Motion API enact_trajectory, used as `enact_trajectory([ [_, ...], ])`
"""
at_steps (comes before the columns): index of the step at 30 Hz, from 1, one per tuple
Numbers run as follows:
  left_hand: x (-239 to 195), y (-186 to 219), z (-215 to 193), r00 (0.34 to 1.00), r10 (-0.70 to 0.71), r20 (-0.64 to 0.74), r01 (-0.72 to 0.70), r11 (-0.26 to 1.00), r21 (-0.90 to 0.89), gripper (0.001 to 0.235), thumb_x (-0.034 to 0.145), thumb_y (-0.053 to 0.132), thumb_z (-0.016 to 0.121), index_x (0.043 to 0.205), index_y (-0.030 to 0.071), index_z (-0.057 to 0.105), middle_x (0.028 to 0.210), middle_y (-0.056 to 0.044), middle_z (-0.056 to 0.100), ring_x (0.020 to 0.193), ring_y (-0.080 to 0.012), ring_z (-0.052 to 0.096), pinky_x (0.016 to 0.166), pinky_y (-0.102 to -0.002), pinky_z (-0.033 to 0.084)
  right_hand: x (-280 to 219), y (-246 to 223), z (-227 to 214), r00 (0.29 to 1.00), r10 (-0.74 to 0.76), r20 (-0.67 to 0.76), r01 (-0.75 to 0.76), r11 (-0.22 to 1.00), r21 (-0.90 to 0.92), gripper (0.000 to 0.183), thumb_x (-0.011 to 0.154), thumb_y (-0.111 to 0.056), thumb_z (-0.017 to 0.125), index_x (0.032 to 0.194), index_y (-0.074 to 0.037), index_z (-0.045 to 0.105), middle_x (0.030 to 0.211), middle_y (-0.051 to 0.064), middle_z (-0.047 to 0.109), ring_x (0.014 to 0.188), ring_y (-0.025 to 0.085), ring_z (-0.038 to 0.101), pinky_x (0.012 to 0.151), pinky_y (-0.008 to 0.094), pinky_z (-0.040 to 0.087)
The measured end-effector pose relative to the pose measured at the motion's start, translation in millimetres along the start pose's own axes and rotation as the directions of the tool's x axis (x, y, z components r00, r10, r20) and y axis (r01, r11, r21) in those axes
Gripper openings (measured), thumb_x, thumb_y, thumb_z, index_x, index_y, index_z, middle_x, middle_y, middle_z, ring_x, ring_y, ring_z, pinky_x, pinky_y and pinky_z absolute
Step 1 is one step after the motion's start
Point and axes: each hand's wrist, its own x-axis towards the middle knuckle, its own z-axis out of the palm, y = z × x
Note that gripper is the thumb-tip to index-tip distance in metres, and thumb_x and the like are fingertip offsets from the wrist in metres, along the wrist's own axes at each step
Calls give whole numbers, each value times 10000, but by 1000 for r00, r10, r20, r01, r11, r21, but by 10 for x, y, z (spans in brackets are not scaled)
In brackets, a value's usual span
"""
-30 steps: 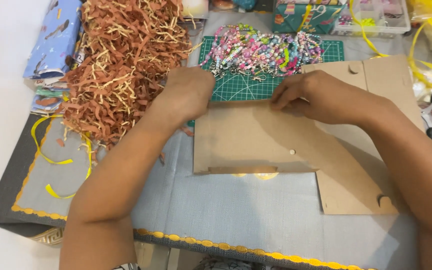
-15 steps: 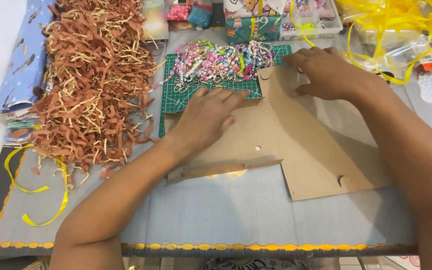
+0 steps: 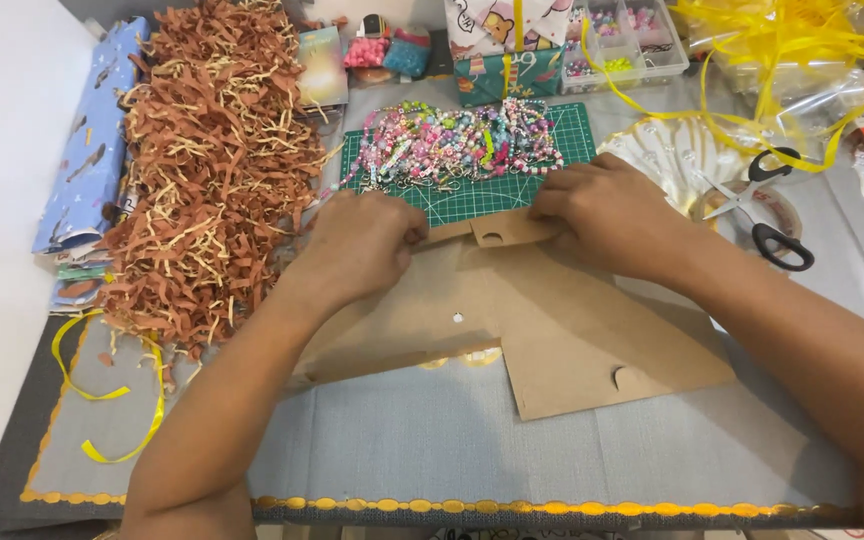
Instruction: The person folds and assembles a flat cardboard box by hand. They fold the side flaps, tuck the tabs into slots, and secure the corners to form a rectangular box. The process is repeated to ensure the box is properly formed.
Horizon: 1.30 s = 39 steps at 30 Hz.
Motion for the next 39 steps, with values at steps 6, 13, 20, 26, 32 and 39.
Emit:
enact_trajectory([
  [6, -68, 426, -559, 999, -33, 1, 32, 967, -254, 191, 1062, 250, 724, 1115, 158, 883, 954, -133, 871, 994, -422, 839, 863, -546, 633, -90, -174, -614, 939, -77, 335, 35, 991, 131, 637, 1010, -708, 744, 1352, -180, 841, 1446, 52, 715, 1378, 345, 720, 1202, 573, 514],
  [13, 365, 469, -167, 965, 63, -256, -157, 917, -366, 217, 1089, 126, 740, 1277, 92, 843, 1055, -157, 864, 1078, -390, 848, 891, -504, 670, -44, -182, -441, 951, -114, 287, 89, 991, 100, 477, 1177, -511, 577, 1295, -131, 840, 1259, 98, 718, 1255, 382, 748, 1105, 555, 528],
  [20, 249, 694, 254, 951, 253, -180, -296, 914, -277, 485, 1190, 265, 562, 1564, -1, 722, 1487, -274, 784, 1463, -447, 703, 1275, -579, 488, -38, -186, -258, 991, -93, 93, 76, 982, 175, 360, 1165, -286, 638, 1304, -26, 845, 1245, 141, 779, 1140, 324, 803, 886, 436, 640],
  [26, 160, 816, 358, 949, 239, -203, -257, 964, -65, 551, 1219, 336, 489, 1601, 1, 704, 1563, -236, 767, 1567, -357, 638, 1403, -638, 177, -77, -255, -76, 997, -47, 55, 48, 999, -6, 335, 1157, -285, 663, 1336, -77, 856, 1248, 104, 813, 1165, 255, 814, 883, 353, 637],
  [32, 157, 751, 473, 936, 250, -246, -242, 968, 60, 608, 1218, 439, 446, 1631, 72, 699, 1584, -98, 770, 1626, -306, 571, 1437, -663, 105, -225, 90, 30, 1000, -4, -1, 4, 999, -51, 230, 1004, -155, 669, 1146, -101, 841, 1090, 52, 716, 1047, 337, 706, 834, 518, 534],
  [39, 186, 639, 316, 951, 275, -138, -284, 958, -47, 634, 1189, 515, 529, 1675, 119, 625, 1662, -79, 692, 1667, -326, 482, 1387, -736, 98, -200, 571, -182, 970, 154, 186, -142, 987, -75, 352, 1148, -609, 570, 1190, -467, 890, 1330, -155, 769, 1480, 276, 630, 1102, 597, 379],
])
